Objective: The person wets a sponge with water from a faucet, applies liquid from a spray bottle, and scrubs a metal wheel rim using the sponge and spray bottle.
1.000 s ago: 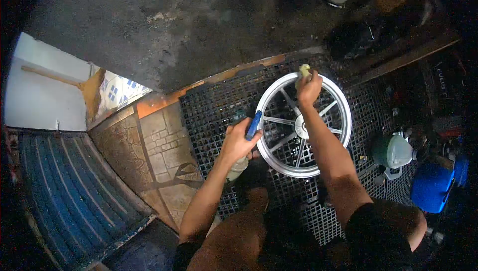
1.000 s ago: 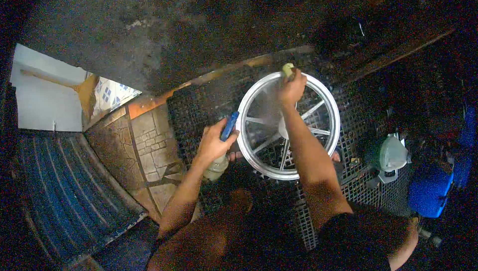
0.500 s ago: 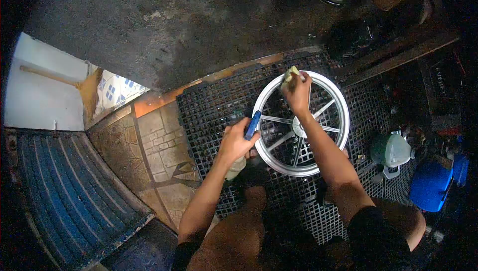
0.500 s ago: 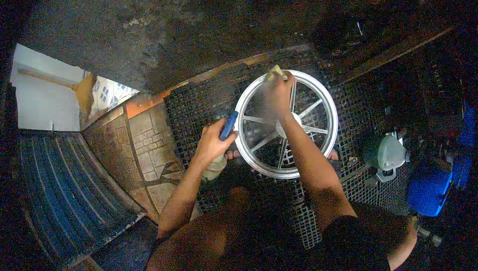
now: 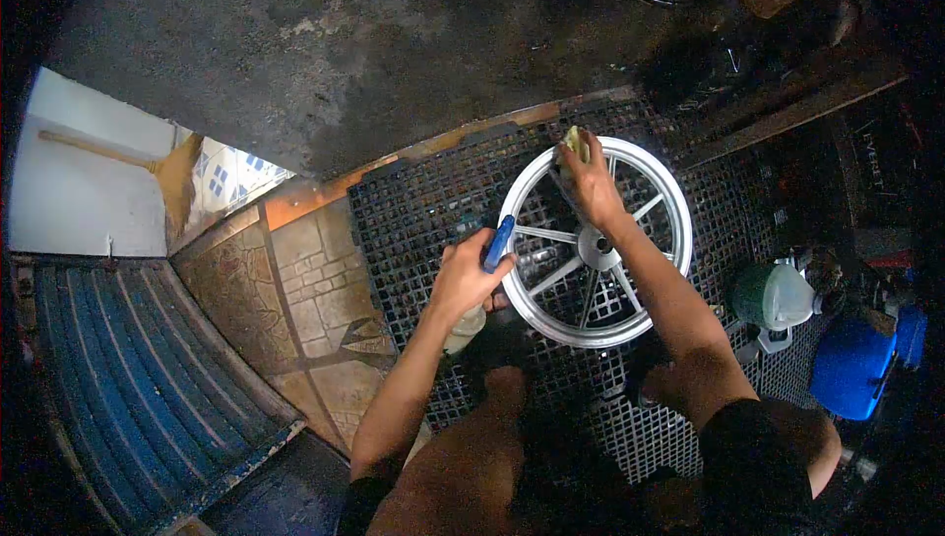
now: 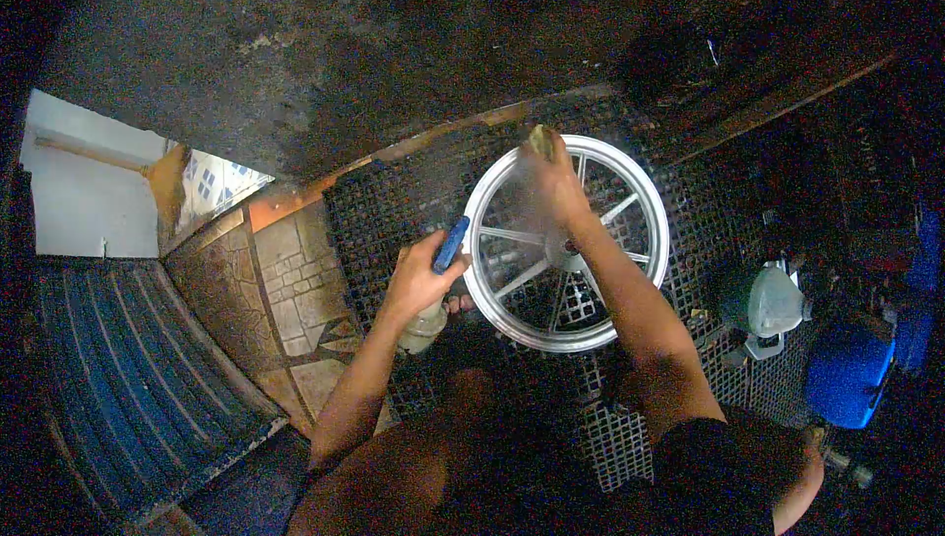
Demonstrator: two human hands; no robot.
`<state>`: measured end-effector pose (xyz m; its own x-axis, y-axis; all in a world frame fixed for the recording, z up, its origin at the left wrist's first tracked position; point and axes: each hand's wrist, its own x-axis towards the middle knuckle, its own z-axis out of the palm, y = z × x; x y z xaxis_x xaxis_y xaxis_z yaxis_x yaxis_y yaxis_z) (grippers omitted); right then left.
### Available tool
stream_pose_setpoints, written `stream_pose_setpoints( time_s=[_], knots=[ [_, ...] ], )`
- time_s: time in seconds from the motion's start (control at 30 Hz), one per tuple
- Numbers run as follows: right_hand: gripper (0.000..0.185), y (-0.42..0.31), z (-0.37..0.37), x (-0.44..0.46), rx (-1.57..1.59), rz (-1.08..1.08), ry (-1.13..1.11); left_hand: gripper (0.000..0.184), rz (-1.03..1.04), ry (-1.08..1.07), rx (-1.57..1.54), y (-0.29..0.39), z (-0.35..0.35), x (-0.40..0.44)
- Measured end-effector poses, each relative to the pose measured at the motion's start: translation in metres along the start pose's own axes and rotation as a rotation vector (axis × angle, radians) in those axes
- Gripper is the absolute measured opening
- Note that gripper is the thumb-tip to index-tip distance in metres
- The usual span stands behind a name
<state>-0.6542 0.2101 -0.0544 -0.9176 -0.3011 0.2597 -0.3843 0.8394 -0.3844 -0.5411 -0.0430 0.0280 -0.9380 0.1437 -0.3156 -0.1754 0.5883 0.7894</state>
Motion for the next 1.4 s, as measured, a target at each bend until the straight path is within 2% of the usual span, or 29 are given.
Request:
stream_pose_setpoints(
  time_s=[0.1, 0.17, 0.2, 0.23, 0.27, 0.3, 0.33, 0.37, 0.4, 0.47, 0.53, 0.6, 0.63, 0.67, 0.7, 0.77, 0.83, 0.87, 0.93, 1.0, 1.07, 1.1, 1.2, 1.23, 1.37, 1.4],
  knots=[
    [0.062, 0.009, -0.001, -0.001, 0.003, 0.044, -0.072, 0.057, 0.157, 0.146, 0.138, -0.023, 0.011, 0.007],
    [0.059, 0.029, 0.012, 0.004, 0.432, 0.438, 0.123, 0.058, 0.077, 0.102, 0.094, -0.023, 0.008, 0.003],
    [0.049, 0.038, 0.014, 0.009, 0.863, 0.634, 0.258, 0.059, 0.034, 0.08, 0.071, -0.016, 0.003, 0.0],
    [0.039, 0.046, 0.017, 0.013, 1.284, 0.802, 0.503, 0.059, 0.012, 0.057, 0.043, -0.008, -0.003, -0.004],
    [0.036, 0.044, 0.014, 0.007, 0.69, 0.539, 0.441, 0.059, -0.01, 0.033, 0.013, 0.001, -0.008, -0.007],
    [0.033, 0.042, 0.011, 0.001, 0.041, 0.363, 0.517, 0.056, -0.009, 0.025, 0.007, 0.002, -0.006, -0.007],
    [0.034, 0.034, 0.017, 0.001, 0.055, 0.4, 0.569, 0.053, -0.009, 0.018, 0.002, 0.002, -0.005, -0.008],
    [0.039, 0.032, 0.036, 0.002, 0.27, 0.436, 0.618, 0.047, 0.014, 0.032, 0.023, -0.004, 0.0, -0.006],
    [0.038, 0.012, 0.037, 0.002, 0.231, 0.363, 0.555, 0.041, 0.038, 0.05, 0.044, -0.006, 0.003, -0.004],
    [0.036, -0.031, 0.038, 0.003, 0.163, 0.209, 0.436, 0.044, 0.043, 0.03, 0.106, -0.001, 0.002, -0.004],
    [0.031, -0.039, 0.026, 0.003, 0.148, 0.213, 0.351, 0.044, 0.039, 0.051, 0.121, 0.0, 0.0, -0.006],
    [0.032, -0.004, 0.029, 0.005, 0.145, 0.379, 0.466, 0.042, 0.02, 0.119, 0.085, -0.004, 0.001, -0.011],
    [0.033, 0.009, 0.029, 0.007, 0.124, 0.388, 0.617, 0.042, 0.007, 0.09, 0.048, -0.004, -0.001, -0.011],
    [0.035, 0.002, 0.012, 0.01, 0.163, 0.46, 0.605, 0.042, -0.007, 0.05, 0.011, -0.003, -0.005, -0.011],
    [0.029, 0.006, 0.033, 0.008, 0.408, 0.451, 0.623, 0.043, -0.013, 0.013, -0.026, -0.002, -0.008, -0.01],
    [0.021, -0.019, 0.038, 0.003, 0.84, 0.76, 0.461, 0.042, 0.017, 0.051, 0.043, -0.019, 0.0, -0.006],
    [0.02, -0.017, 0.064, -0.004, 0.413, 0.381, 0.456, 0.04, -0.02, 0.062, 0.012, -0.021, 0.004, -0.006],
    [0.022, -0.042, 0.028, -0.002, 0.107, 0.253, 0.433, 0.04, -0.055, 0.028, -0.044, -0.018, 0.0, -0.006],
    [0.028, -0.058, 0.01, 0.012, 0.326, 0.52, 0.536, 0.039, -0.14, -0.05, -0.156, -0.012, -0.007, -0.014],
    [0.029, -0.059, 0.032, 0.001, 0.288, 0.455, 0.337, 0.039, -0.181, -0.078, -0.108, -0.015, -0.009, -0.019],
    [0.031, -0.072, 0.041, -0.021, 0.286, 0.19, 0.129, 0.039, -0.185, -0.064, -0.053, -0.01, -0.011, -0.019],
    [0.032, -0.068, 0.049, -0.026, 0.181, 0.163, -0.006, 0.04, -0.178, -0.046, -0.018, -0.005, -0.011, -0.022],
    [0.036, -0.052, 0.053, -0.019, 0.327, 0.476, 0.262, 0.042, -0.076, -0.056, -0.036, -0.022, -0.005, -0.023],
    [0.035, -0.045, 0.065, -0.022, 0.294, 0.408, 0.379, 0.043, -0.027, -0.076, -0.06, -0.029, -0.004, -0.023],
    [0.028, -0.085, 0.05, -0.051, 0.475, 0.132, -0.032, 0.039, -0.163, -0.141, -0.012, -0.029, -0.006, -0.025],
    [0.03, -0.087, 0.041, -0.05, 0.52, 0.21, -0.124, 0.037, -0.183, -0.174, -0.016, -0.031, -0.007, -0.026]
  ],
)
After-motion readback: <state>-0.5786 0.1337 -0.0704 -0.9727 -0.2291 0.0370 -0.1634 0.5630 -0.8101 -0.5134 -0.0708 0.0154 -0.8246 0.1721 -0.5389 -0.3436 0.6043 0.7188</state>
